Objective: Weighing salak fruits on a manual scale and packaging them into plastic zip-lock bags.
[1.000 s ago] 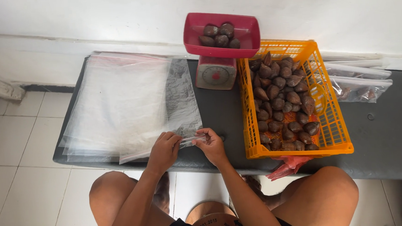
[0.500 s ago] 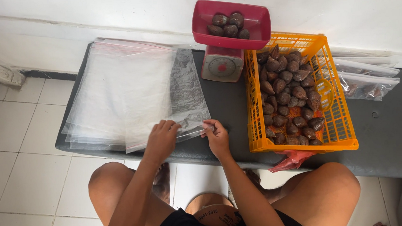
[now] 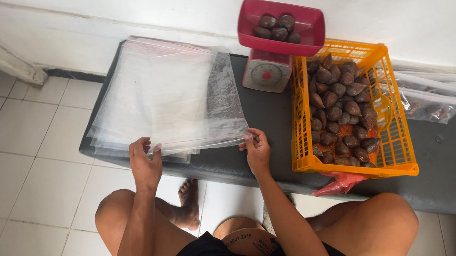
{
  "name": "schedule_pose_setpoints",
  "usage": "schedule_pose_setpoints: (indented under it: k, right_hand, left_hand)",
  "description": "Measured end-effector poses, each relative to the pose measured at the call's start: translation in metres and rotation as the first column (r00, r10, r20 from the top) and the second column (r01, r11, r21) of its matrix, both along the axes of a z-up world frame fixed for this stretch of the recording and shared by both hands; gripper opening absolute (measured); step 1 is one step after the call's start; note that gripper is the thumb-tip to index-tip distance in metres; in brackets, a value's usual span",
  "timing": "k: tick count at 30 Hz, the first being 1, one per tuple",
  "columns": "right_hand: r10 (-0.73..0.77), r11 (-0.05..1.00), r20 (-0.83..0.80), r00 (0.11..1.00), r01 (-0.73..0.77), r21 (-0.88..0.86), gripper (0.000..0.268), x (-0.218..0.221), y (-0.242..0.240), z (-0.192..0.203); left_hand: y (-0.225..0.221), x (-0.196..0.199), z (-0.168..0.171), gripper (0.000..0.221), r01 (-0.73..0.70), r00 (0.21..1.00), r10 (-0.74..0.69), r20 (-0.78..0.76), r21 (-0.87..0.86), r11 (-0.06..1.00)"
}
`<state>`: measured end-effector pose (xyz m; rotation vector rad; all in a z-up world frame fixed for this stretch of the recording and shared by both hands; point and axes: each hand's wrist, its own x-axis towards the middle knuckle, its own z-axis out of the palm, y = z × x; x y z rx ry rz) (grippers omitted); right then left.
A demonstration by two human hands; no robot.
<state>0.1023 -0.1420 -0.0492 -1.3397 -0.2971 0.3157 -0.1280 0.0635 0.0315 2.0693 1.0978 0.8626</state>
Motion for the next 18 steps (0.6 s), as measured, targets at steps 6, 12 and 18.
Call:
schedule_pose_setpoints:
  k: [6, 12, 18]
  right_hand:
    - [-0.04, 0.995, 0.034, 0.999, 0.043, -0.095, 0.021, -0.006, 0.002, 0.008]
    - [-0.059, 0.991, 0.078, 0.995, 0.068, -0.117, 0.023, -0.01, 0.004, 0.01]
    - [-0.076, 0.987, 0.078, 0.994, 0.086, -0.134, 0.018, -0.011, 0.0, 0.013]
  left_hand:
    - [0.008, -0.009, -0.031, 0.022, -0.188, 0.981, 0.194, -0.003, -0.278, 0.942]
    - [0.001, -0.006, -0.035, 0.032, -0.078, 0.862, 0.347, 0.369, -0.579, 0.811]
    - [-0.031, -0.005, -0.043, 0.023, -0.028, 0.684, 0.573, 0.452, -0.768, 0.64]
